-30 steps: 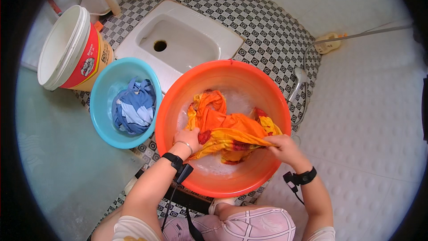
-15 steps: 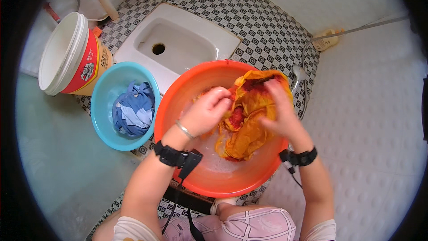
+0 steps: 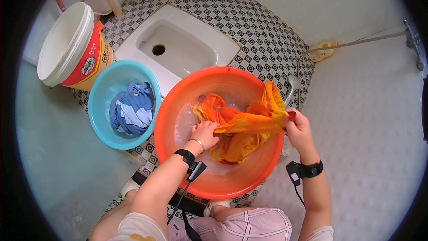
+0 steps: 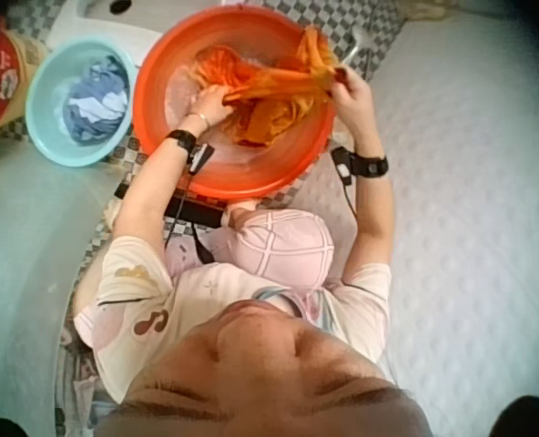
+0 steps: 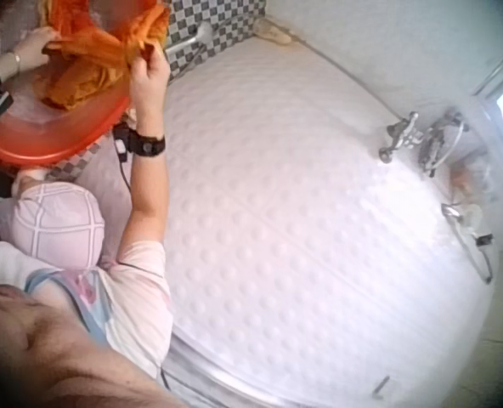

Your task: The person washes a blue shirt and a yellow shirt by hand in a red plastic basin filled with soapy water, rubbing the fabric together and lifting the shirts to check them.

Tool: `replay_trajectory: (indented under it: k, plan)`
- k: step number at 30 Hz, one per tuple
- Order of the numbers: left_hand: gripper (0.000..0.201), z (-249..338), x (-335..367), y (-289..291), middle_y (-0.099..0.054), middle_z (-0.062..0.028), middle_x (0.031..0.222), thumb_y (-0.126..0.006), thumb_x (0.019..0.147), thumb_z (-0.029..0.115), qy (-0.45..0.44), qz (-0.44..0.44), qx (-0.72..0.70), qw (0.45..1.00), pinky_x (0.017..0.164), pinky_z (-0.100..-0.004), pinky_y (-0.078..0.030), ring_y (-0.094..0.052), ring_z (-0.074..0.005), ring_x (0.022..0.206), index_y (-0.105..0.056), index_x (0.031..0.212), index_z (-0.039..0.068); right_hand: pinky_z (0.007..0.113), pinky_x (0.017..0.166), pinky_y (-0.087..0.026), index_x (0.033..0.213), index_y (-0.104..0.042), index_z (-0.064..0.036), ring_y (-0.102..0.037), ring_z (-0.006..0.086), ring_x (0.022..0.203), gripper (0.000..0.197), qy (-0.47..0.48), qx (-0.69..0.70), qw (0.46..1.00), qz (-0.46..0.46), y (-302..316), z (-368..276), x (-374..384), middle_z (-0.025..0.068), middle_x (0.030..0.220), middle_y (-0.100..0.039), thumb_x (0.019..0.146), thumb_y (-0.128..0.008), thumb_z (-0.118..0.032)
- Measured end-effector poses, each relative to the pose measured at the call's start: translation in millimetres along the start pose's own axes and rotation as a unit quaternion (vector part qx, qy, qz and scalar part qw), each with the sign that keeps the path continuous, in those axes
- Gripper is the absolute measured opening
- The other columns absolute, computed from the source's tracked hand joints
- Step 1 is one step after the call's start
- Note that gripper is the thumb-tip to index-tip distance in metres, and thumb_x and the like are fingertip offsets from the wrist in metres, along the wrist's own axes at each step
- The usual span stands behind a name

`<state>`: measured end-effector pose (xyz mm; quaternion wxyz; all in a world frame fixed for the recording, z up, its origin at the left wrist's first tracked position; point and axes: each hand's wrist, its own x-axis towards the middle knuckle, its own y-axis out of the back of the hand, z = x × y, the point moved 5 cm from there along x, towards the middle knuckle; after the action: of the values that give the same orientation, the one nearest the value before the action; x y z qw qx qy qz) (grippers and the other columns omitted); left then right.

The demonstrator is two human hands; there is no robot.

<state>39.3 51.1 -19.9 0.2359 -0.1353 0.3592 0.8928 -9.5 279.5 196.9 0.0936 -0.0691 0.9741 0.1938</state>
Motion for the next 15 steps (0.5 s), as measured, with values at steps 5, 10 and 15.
replay_trajectory:
  k: [5, 10, 15]
  plan:
    - [0.040, 27.4, -23.6, -9.9, -0.058, -0.0121, 0.114, -0.065, 0.072, 0.025, -0.118, 0.019, 0.097, 0.988, 0.098, -0.0428, -0.039, -0.054, -0.0338, 0.109, -0.061, 0.107, 0.006, 0.021, 0.062, -0.040, 0.091, -0.058, -0.0017, -0.044, 0.0036, 0.067, 0.007, -0.030, -0.068, 0.997, 0.001, 50.9, 11.4, -32.2, -0.0065, 0.073, -0.050, 0.093, -0.053, -0.006]
    - [0.031, 49.3, -40.5, -13.6, -0.061, -0.0169, 0.106, -0.063, 0.075, 0.025, -0.121, -0.180, -0.004, 0.976, 0.082, -0.0421, -0.049, -0.059, -0.0354, 0.098, -0.063, 0.098, 0.004, 0.022, 0.062, -0.040, 0.091, -0.058, -0.0020, -0.045, 0.0046, 0.068, 0.011, -0.054, -0.102, 0.993, 0.021, 78.1, 14.4, -30.6, -0.0064, 0.074, -0.051, 0.094, -0.053, -0.012]
    - [0.030, 9.7, -36.4, -2.0, -0.066, -0.0171, 0.098, -0.056, 0.086, 0.020, -0.099, -0.087, -0.173, 0.976, 0.081, -0.0399, -0.049, -0.064, -0.0310, 0.091, -0.060, 0.111, 0.004, 0.023, 0.066, -0.042, 0.098, -0.057, -0.0004, -0.048, 0.0064, 0.074, 0.015, 0.013, -0.040, 0.998, 0.038, 39.4, -14.2, 22.5, -0.0040, 0.081, -0.054, 0.094, -0.052, -0.014]
